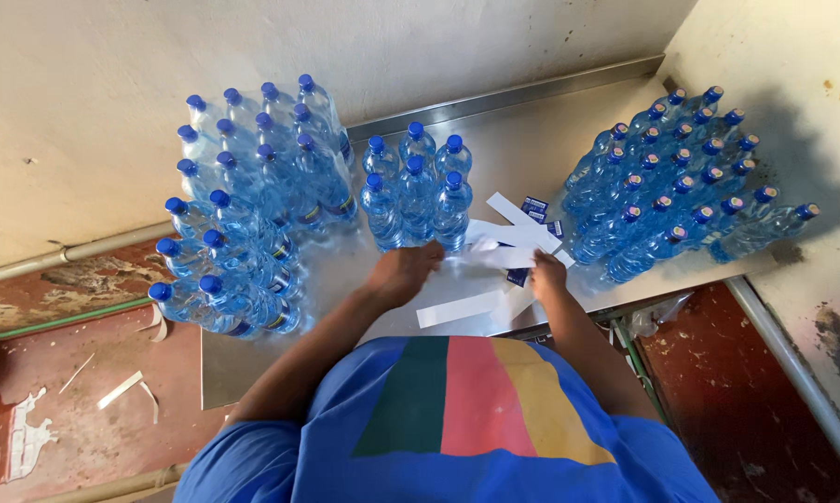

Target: The person stands at a metal table and repeatedly picks up clear plastic water bottles. They apply blue and yellow adhesive labels around the center of each bottle by hand, then place the labeled bottles into a group on the table. The process is repeated for several bottles throughout the video.

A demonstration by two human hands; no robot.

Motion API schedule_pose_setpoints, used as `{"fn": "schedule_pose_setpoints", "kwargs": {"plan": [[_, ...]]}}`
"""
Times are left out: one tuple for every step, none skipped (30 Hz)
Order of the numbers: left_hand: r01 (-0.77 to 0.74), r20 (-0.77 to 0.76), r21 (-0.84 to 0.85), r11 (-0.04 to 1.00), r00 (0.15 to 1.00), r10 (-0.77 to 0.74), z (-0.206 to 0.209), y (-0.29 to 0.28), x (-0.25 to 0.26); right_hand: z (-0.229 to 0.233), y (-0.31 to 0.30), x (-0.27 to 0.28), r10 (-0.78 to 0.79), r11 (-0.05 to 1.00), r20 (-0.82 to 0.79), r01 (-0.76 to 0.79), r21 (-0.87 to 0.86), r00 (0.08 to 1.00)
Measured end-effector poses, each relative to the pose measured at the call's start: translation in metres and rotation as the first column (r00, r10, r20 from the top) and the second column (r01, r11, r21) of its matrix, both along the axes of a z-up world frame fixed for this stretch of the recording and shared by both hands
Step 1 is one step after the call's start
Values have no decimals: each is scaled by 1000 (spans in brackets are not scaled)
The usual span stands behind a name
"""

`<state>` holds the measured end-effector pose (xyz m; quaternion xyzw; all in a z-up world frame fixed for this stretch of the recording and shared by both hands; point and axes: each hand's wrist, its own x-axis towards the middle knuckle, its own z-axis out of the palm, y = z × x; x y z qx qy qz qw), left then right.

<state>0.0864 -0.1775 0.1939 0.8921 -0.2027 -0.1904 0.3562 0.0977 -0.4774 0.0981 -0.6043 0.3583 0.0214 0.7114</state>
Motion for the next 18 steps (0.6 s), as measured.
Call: {"fn": "schedule_pose_setpoints", "kwargs": {"plan": [[-5,-1,0,1000,1000,5,-1,12,-4,-14,-13,2,5,1000,-1,-5,0,1000],[55,268,8,998,962,-55,-2,24,-9,-28,-25,4,-76,997,-54,75,-26,996],[110,517,33,993,849,-111,-3,37,-14,-43,-37,7,-158,987,-103,152,-57,982],[101,514,36,994,852,-105,-2,40,-17,-46,-49,10,-148,988,-108,143,-54,983],[132,605,73,989,782,-149,0,44,-21,-50,-61,13,203,649,-426,-447,-616,882],[160,687,113,981,701,-193,0,47,-26,-54,-73,15,181,-170,-797,-780,-603,577],[152,684,115,982,705,-189,-6,52,-31,-56,-67,17,188,-174,-798,-780,-601,573],[142,717,153,978,665,-209,-11,55,-35,-57,-62,17,144,358,-555,-566,-743,819],[131,747,191,973,623,-230,-16,59,-38,-59,-56,18,-71,763,-314,-152,-628,947],[131,744,192,973,627,-232,-18,60,-40,-56,-52,17,-70,764,-319,-155,-626,945],[111,760,223,968,603,-244,-21,61,-42,-54,-46,16,-191,766,-272,-30,-642,943],[88,776,252,964,576,-255,-23,62,-43,-50,-41,17,-309,751,-220,96,-653,925],[87,776,252,964,577,-254,-23,62,-45,-45,-27,13,-307,751,-221,94,-653,926],[95,752,259,961,604,-262,-23,62,-45,-38,-13,12,-209,715,38,180,-675,977],[103,728,265,959,631,-269,-23,61,-44,-32,2,11,-90,689,292,271,-672,952],[100,729,265,959,631,-267,-28,62,-43,-24,13,9,-88,690,293,270,-672,952],[117,721,233,965,646,-252,-32,62,-41,-17,25,8,141,908,328,9,-418,934],[141,709,201,969,662,-244,-38,62,-40,-11,36,2,325,946,426,-297,-132,845]]}}
